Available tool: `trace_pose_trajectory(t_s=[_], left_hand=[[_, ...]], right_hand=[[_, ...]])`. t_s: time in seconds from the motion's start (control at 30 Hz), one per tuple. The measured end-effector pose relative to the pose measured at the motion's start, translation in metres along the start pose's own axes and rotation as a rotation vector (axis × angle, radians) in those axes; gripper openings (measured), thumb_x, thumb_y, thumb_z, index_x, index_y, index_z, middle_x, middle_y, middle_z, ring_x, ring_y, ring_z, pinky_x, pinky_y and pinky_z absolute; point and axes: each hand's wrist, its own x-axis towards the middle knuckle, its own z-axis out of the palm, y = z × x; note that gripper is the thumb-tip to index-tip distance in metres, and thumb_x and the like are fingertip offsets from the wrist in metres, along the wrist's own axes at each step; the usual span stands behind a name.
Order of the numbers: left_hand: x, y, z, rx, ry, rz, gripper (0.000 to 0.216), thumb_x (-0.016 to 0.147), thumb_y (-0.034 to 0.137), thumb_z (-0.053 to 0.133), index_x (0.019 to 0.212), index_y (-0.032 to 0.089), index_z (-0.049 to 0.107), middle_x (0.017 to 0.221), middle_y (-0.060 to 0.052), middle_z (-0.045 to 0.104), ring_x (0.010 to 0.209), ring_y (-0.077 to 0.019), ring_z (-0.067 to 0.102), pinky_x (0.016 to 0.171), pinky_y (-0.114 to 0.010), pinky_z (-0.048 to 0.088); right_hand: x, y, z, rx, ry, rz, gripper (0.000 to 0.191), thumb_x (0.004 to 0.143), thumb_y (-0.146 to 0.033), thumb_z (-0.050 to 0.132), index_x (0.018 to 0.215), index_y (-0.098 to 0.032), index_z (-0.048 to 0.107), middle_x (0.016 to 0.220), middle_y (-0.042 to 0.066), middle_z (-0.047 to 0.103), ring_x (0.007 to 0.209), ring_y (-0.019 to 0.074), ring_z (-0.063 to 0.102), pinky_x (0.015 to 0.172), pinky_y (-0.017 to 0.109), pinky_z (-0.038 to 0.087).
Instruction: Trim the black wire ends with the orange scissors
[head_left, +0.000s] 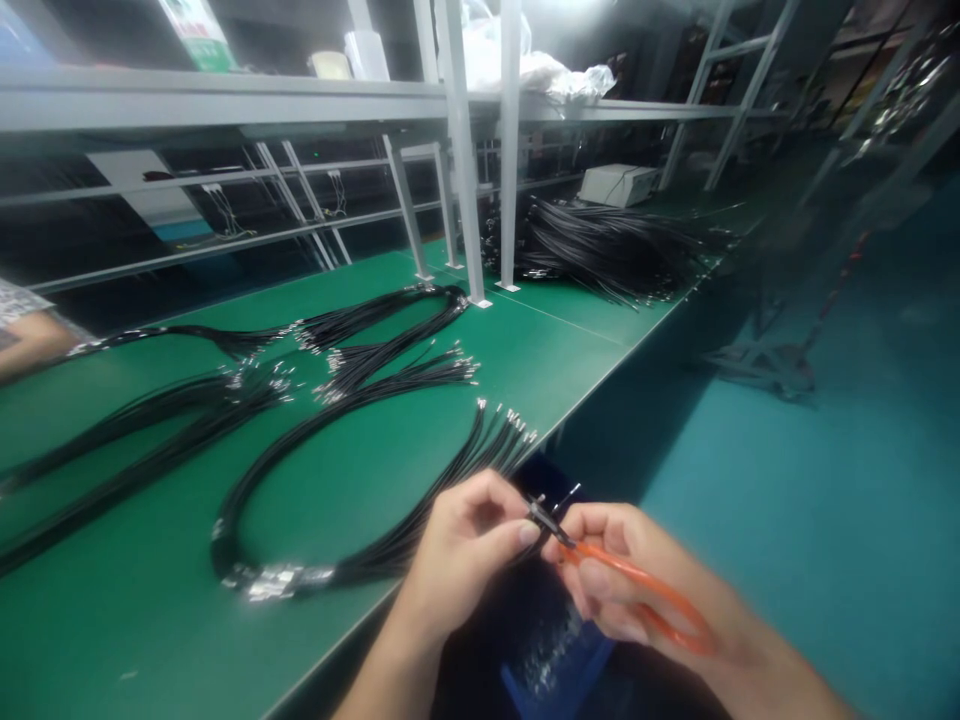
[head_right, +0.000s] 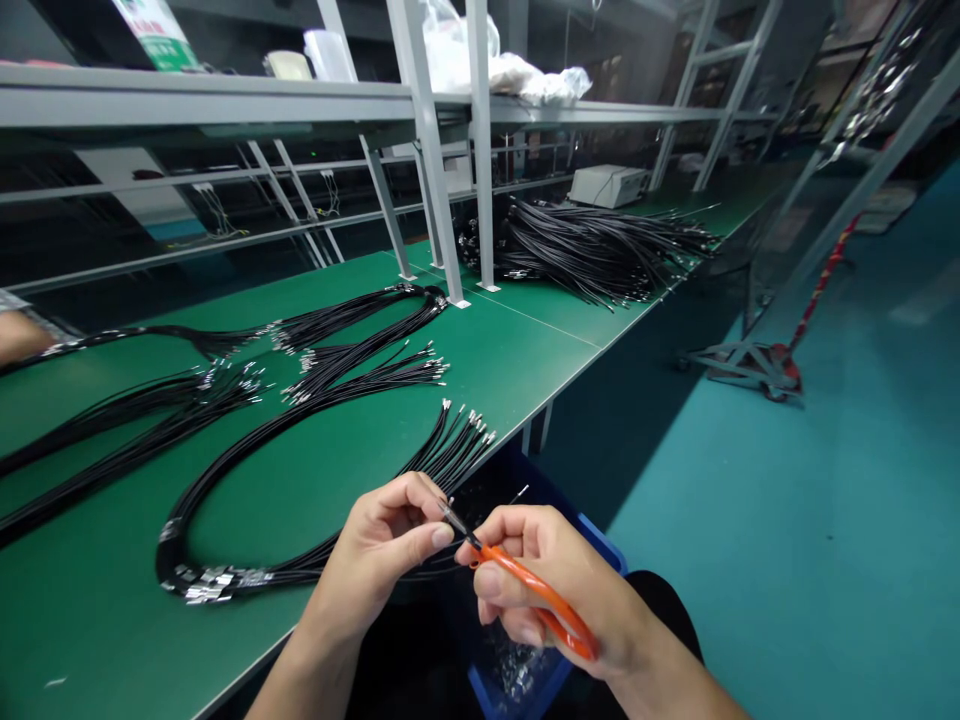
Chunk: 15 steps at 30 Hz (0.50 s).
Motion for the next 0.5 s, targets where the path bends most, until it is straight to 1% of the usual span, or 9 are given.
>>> trace_pose_trajectory(t_s=[0.13,0.23,0.33,0.4,0.43,0.5], left_hand=[[0.0,-0.002,-0.001,0.011,0.004,0.0,0.014,0.073,0.019,0.071,0.068,0.016,0.059,0.068,0.0,0.059,0.062,-0.0111,0.05,0.057,-0.022,0.04],[0.001,-0.003,-0.004,0.018,0.01,-0.003,0.015,0.072,0.019,0.071,0.067,0.016,0.058,0.067,0.001,0.057,0.062,-0.0104,0.048,0.057,-0.021,0.039],[0.002,-0.005,-0.005,0.04,0.022,-0.002,0.015,0.072,0.02,0.071,0.068,0.016,0.057,0.068,0.001,0.056,0.063,-0.011,0.048,0.057,-0.022,0.038],[0.001,-0.01,0.001,0.14,0.036,0.009,0.013,0.074,0.02,0.068,0.069,0.017,0.057,0.068,0.002,0.056,0.063,-0.0117,0.048,0.058,-0.022,0.039],[0.0,-0.014,0.006,0.235,0.048,0.022,0.011,0.075,0.019,0.066,0.069,0.018,0.057,0.068,0.002,0.056,0.063,-0.012,0.049,0.058,-0.023,0.039],[-0.002,-0.024,0.019,0.502,0.042,0.065,0.009,0.075,0.013,0.064,0.07,0.019,0.058,0.068,0.002,0.058,0.063,-0.013,0.052,0.058,-0.023,0.038]], right_hand=[[0.002,-0.001,0.002,-0.063,0.038,0.013,0.029,0.069,-0.032,0.075,0.085,-0.014,0.06,0.06,-0.001,0.061,0.033,0.0,0.033,0.034,0.015,0.019],[0.001,-0.003,0.005,-0.179,0.134,0.05,0.018,0.07,-0.025,0.071,0.08,-0.015,0.059,0.055,-0.003,0.059,0.031,0.0012,0.033,0.032,0.014,0.02],[-0.004,-0.007,0.008,-0.255,0.189,0.086,0.013,0.067,-0.016,0.07,0.076,-0.016,0.061,0.053,-0.005,0.057,0.038,0.0036,0.04,0.036,0.014,0.027],[-0.008,-0.01,0.006,-0.258,0.186,0.057,0.014,0.067,-0.015,0.073,0.076,-0.016,0.062,0.055,-0.005,0.056,0.044,0.0042,0.042,0.041,0.015,0.031],[-0.009,-0.01,0.005,-0.256,0.202,0.019,0.015,0.067,-0.017,0.074,0.077,-0.016,0.063,0.055,-0.005,0.054,0.044,0.0042,0.041,0.042,0.015,0.031],[-0.01,-0.01,0.0,-0.253,0.302,-0.099,0.022,0.067,-0.027,0.076,0.082,-0.016,0.064,0.055,-0.005,0.054,0.042,0.0047,0.039,0.04,0.017,0.029]])
